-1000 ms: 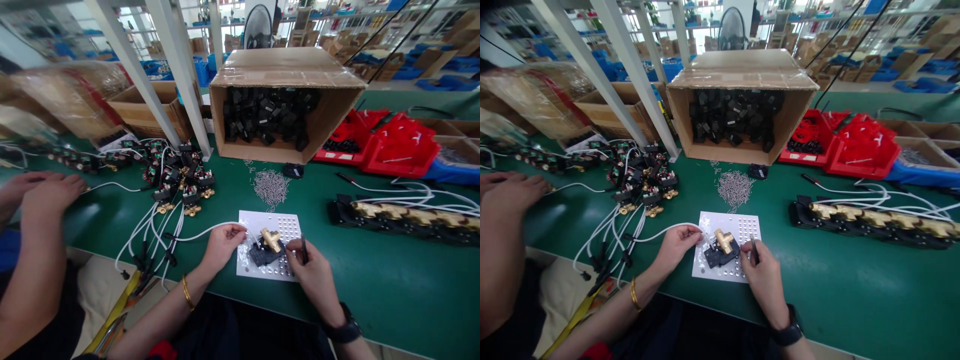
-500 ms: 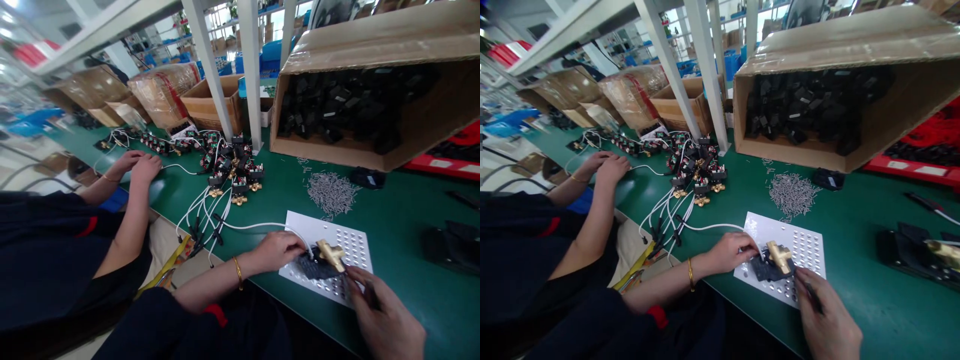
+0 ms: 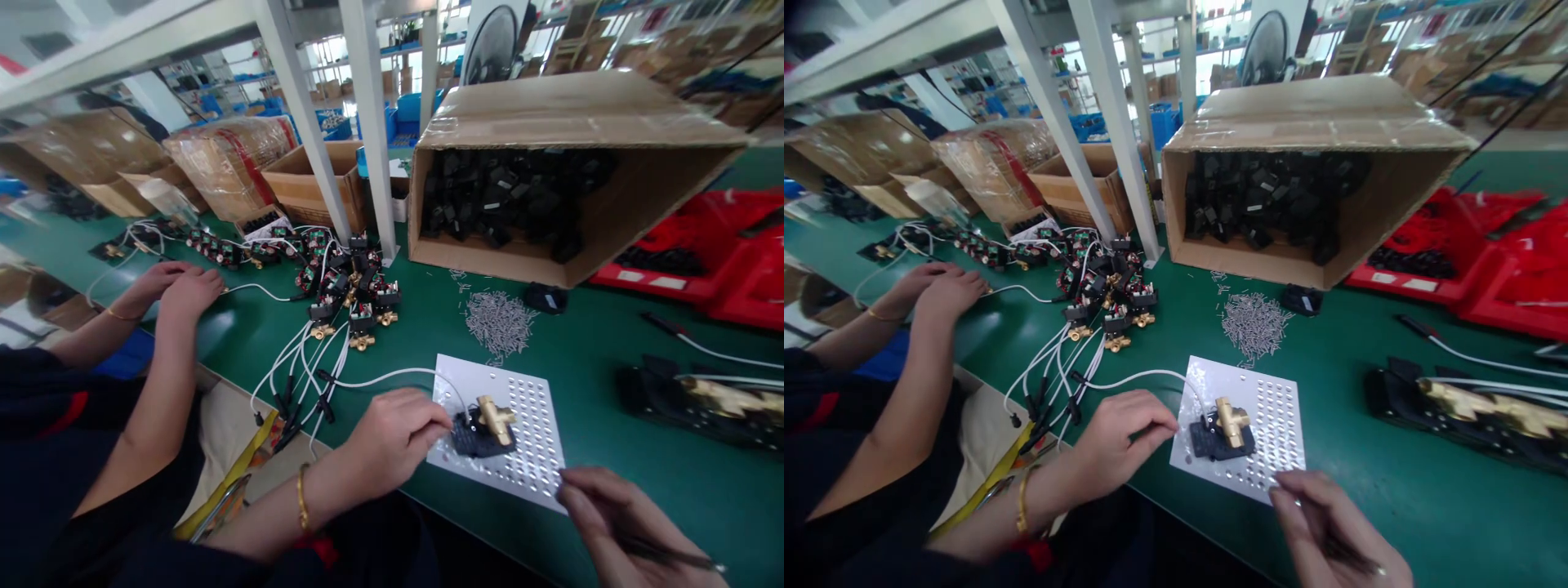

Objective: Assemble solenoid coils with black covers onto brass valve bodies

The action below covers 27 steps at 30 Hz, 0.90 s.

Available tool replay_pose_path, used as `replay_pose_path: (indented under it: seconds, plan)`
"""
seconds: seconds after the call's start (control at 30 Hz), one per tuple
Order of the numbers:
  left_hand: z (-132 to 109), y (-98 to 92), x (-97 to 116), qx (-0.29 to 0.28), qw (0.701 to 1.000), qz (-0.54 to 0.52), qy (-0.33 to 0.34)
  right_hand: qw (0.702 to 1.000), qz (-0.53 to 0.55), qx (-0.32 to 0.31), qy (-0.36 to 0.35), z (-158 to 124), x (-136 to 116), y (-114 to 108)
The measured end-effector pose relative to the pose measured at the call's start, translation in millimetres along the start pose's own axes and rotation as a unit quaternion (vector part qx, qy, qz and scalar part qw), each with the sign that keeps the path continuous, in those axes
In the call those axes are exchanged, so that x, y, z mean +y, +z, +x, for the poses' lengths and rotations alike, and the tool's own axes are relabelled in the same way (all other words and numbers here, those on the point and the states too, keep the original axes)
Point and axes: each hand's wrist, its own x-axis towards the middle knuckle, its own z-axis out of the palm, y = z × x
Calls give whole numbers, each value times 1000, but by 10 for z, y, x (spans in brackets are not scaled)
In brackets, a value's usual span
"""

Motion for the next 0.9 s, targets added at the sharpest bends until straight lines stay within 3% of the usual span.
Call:
replay_pose_path:
  seconds: [0.1,0.17,0.23,0.33,0.43,0.57,0.67,0.8,0.9]
  plan:
    - [248,-187,309,98,991,-5,92,964,183,-175,75,60,-436,247]
    - [500,-155,448,144,979,-11,144,928,270,-237,103,91,-678,537]
    - [725,-39,527,149,973,-31,174,900,354,-217,130,96,-820,798]
    - [894,141,539,150,975,-67,152,865,456,-138,156,56,-848,986]
    - [896,246,471,139,981,-85,108,843,500,-121,159,-5,-776,990]
    - [890,329,372,116,987,-76,84,844,487,-144,170,-49,-725,1011]
    - [926,369,335,106,989,-79,65,829,515,-133,175,-71,-735,1090]
    - [942,379,365,101,988,-107,48,792,558,-139,206,-101,-741,1138]
    - [941,382,418,83,982,-168,22,796,556,-130,201,-59,-740,1106]
